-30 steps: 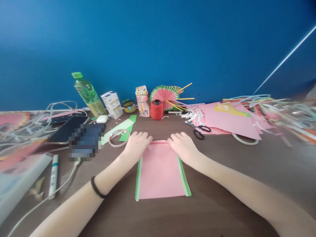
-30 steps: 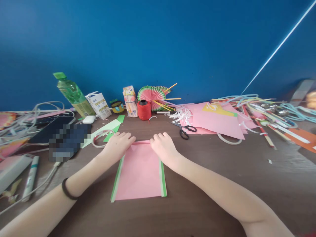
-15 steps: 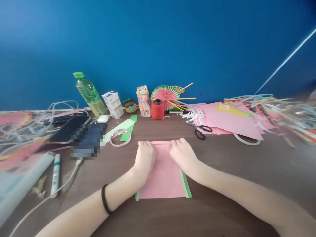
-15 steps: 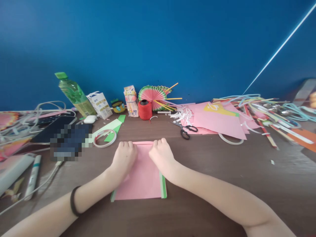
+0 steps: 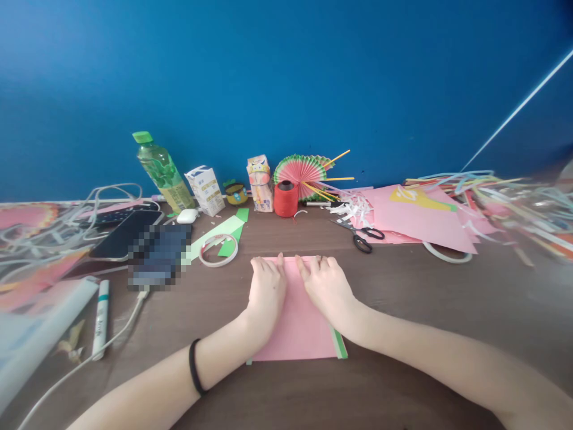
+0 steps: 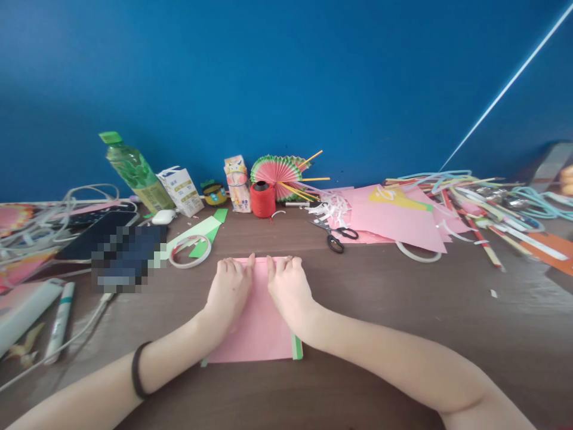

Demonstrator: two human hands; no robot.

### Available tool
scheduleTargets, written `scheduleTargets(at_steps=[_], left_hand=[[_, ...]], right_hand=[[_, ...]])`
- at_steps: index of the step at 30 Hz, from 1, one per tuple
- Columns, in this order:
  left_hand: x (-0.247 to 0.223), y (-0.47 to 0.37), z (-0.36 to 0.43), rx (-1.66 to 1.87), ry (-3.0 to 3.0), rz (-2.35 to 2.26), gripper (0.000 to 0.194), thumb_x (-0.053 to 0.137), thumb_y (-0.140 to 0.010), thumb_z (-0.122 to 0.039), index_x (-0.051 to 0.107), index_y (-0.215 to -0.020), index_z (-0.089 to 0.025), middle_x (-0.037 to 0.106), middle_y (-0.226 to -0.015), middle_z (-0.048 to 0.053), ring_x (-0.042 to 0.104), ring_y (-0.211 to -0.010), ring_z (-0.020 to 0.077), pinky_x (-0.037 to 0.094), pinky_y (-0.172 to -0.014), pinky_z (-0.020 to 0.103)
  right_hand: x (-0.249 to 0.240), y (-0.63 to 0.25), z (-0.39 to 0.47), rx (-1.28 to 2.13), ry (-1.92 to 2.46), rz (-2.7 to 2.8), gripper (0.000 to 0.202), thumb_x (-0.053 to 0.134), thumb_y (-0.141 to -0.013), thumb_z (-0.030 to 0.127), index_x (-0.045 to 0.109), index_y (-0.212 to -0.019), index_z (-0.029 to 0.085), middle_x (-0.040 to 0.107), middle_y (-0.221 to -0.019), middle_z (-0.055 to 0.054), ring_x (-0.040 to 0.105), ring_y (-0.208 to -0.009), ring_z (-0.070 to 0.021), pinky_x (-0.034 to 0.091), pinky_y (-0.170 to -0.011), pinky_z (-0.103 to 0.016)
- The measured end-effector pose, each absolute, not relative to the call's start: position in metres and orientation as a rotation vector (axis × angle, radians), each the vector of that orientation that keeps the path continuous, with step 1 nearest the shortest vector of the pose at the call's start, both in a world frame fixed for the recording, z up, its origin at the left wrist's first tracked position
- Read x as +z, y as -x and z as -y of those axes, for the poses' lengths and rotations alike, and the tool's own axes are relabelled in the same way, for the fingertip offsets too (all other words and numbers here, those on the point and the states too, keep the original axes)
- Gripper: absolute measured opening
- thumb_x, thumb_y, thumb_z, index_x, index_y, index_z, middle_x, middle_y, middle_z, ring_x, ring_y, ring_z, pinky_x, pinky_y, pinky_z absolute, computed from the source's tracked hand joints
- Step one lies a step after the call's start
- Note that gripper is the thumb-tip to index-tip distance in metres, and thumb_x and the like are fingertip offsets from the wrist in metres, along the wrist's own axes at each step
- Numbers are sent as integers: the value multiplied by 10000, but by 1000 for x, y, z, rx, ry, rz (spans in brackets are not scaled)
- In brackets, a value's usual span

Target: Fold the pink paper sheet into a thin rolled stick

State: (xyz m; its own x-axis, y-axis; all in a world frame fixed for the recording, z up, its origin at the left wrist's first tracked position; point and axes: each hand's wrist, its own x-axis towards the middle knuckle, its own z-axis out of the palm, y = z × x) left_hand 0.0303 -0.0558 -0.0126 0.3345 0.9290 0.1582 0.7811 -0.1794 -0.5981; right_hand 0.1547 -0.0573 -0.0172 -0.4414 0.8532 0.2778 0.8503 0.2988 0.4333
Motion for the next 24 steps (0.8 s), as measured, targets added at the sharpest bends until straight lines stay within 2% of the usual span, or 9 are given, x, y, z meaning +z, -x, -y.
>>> scheduleTargets(at_steps=[4, 8, 15, 20, 24], left_hand=[[-15, -30, 54, 300, 2012, 1485, 578, 347, -734, -9, 313, -1309, -57, 561, -1040, 244, 540, -941, 292, 360, -805, 419], [-18, -29, 53, 208, 2025, 1523, 563, 322, -732, 3, 357, -1287, -83, 575, -1026, 222, 543, -936, 272, 371, -797, 412], [-22, -27, 54, 274, 2016, 1484, 577, 387, -760, -53, 300, -1324, -140, 529, -1110, 240, 528, -982, 301, 367, -789, 413], [-21, -27, 56, 206, 2064, 1517, 651, 472, -728, -80, 272, -1333, -214, 532, -1117, 192, 492, -1031, 296, 342, -834, 426], [-9, -24, 54, 224, 2107, 1510, 574, 441, -756, -86, 337, -1306, -217, 584, -988, 140, 494, -1009, 282, 302, -886, 462]], right_hand=[[-12, -155, 58, 798, -1639, -2507, 486, 385, -781, -2, 438, -1257, 77, 586, -924, -233, 563, -864, -290, 376, -680, -381], [-10, -156, 56, 758, -1639, -2553, 464, 375, -764, -29, 470, -1215, 20, 588, -860, -230, 570, -781, -267, 377, -611, -346], [-15, -154, 56, 885, -1595, -2525, 477, 346, -746, -51, 477, -1202, -1, 580, -917, -249, 572, -822, -288, 397, -618, -357], [-14, -155, 55, 806, -1647, -2553, 458, 359, -761, -28, 472, -1204, -1, 576, -910, -254, 573, -804, -282, 381, -625, -362], [-7, -162, 49, 670, -1693, -2605, 391, 381, -801, 17, 512, -1168, 49, 581, -849, -174, 561, -712, -227, 337, -606, -328]])
